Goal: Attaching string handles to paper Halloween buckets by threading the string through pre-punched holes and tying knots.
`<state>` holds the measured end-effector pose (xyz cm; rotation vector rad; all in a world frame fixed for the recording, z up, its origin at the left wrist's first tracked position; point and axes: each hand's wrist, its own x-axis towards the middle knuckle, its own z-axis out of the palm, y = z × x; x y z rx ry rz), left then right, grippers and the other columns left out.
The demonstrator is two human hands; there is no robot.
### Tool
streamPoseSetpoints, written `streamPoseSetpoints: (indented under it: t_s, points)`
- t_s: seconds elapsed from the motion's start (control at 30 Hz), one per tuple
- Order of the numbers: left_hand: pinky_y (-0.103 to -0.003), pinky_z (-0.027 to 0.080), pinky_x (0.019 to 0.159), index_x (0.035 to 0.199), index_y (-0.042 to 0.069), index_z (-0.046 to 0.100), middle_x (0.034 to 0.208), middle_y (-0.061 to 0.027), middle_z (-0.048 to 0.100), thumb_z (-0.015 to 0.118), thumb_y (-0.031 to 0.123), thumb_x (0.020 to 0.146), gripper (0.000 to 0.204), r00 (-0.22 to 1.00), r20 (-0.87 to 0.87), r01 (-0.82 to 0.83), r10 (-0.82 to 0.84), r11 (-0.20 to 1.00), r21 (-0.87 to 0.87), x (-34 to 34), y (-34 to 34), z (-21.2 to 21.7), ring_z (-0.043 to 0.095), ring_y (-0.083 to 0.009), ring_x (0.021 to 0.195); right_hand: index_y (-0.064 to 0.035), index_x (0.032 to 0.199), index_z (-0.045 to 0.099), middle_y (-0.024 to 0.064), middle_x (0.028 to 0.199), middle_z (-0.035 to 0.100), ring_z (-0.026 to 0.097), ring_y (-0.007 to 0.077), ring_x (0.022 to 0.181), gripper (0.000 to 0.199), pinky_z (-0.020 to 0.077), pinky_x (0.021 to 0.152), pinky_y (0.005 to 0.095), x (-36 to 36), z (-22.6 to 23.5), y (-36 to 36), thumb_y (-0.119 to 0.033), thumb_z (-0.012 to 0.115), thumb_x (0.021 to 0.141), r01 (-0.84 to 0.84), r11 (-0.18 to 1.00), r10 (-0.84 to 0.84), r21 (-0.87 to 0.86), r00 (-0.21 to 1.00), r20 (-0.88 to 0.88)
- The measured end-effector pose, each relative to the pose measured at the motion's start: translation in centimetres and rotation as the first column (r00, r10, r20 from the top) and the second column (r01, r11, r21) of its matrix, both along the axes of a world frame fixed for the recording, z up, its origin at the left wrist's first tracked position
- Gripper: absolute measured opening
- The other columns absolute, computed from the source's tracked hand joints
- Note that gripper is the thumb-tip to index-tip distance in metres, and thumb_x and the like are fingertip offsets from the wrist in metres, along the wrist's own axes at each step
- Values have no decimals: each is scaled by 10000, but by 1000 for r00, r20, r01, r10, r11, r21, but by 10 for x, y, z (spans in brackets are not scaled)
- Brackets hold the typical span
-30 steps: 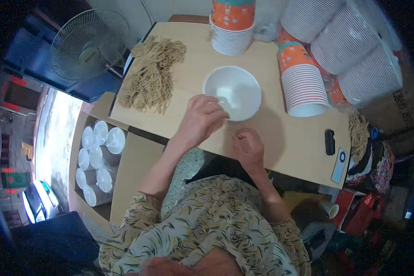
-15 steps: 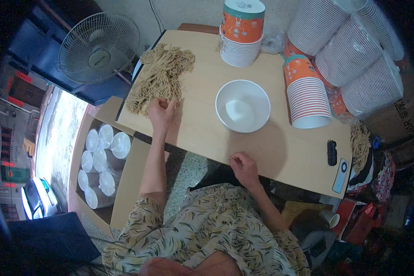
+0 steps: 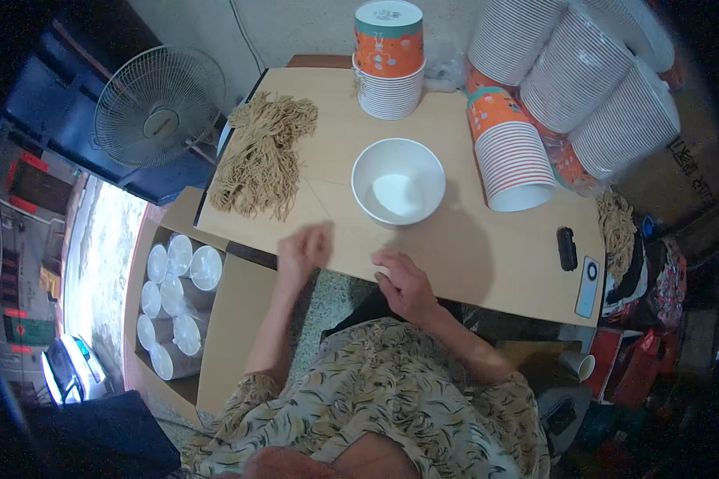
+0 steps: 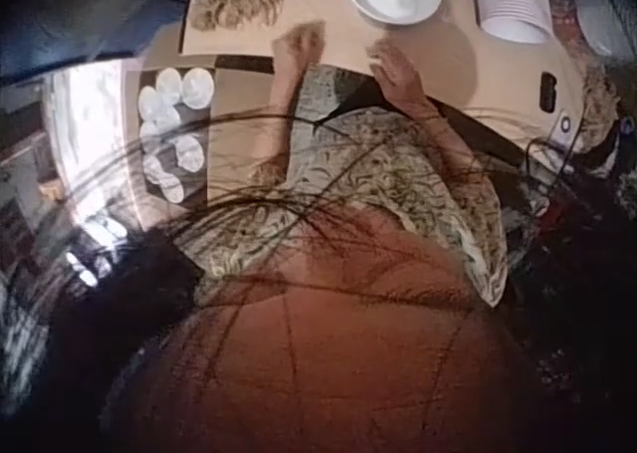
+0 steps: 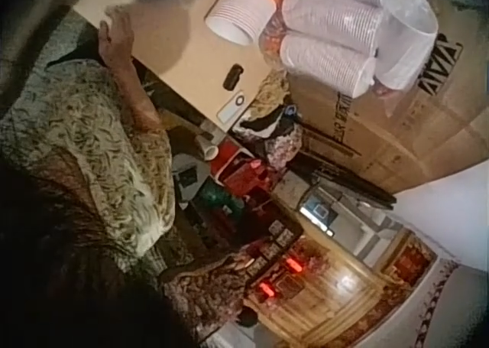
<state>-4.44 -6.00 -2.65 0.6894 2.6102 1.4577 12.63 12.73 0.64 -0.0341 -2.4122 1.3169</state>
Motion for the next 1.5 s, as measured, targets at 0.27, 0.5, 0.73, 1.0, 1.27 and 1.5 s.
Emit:
streamPoseSetpoints:
  t_s: [0.27,0.5,0.73,1.0,1.27,1.5]
  points:
    - [-342,493,537,811,19,705,658,-148,651,628,3,843,85,817,-43,574,-575,818,-17,97,26,44,650,-258,584,-17,1214,570,202,1062,657,645,370,994,290,512,864,429,-9,3,6,-208,511,1004,-364,923,377,-128,920,104]
    - [-270,492,590,986,30,721,737,-89,683,689,91,914,100,721,286,631,-630,769,105,90,23,59,597,-88,632,-33,1115,600,174,834,649,658,316,735,235,514,684,398,38,-2,19,-230,564,992,-293,943,312,-159,943,113]
    - [-200,455,623,938,12,710,782,47,644,688,73,941,65,587,490,542,-644,763,353,86,21,27,541,-18,699,-9,924,654,25,659,568,487,80,579,118,423,542,269,65,-1,8,-115,703,907,-29,944,97,-328,977,193]
    - [-202,470,633,959,35,709,831,11,697,688,106,944,75,470,682,295,-561,828,478,99,23,11,618,-56,721,-4,907,655,-69,710,537,445,2,642,114,384,567,202,75,-11,3,-112,657,944,215,810,-57,-545,955,292]
    - [-196,450,623,936,38,691,780,26,664,685,77,939,40,535,634,323,-559,828,458,103,33,13,574,-35,687,-7,935,622,-39,741,569,511,39,674,92,432,604,231,59,3,11,-96,645,938,118,846,60,-520,948,313]
    - [-207,483,686,903,10,690,825,19,671,714,34,908,34,426,629,428,-650,757,493,96,24,3,591,-41,753,17,965,624,96,696,593,568,129,619,155,456,575,287,69,35,-4,-66,710,867,55,995,-37,-87,980,193]
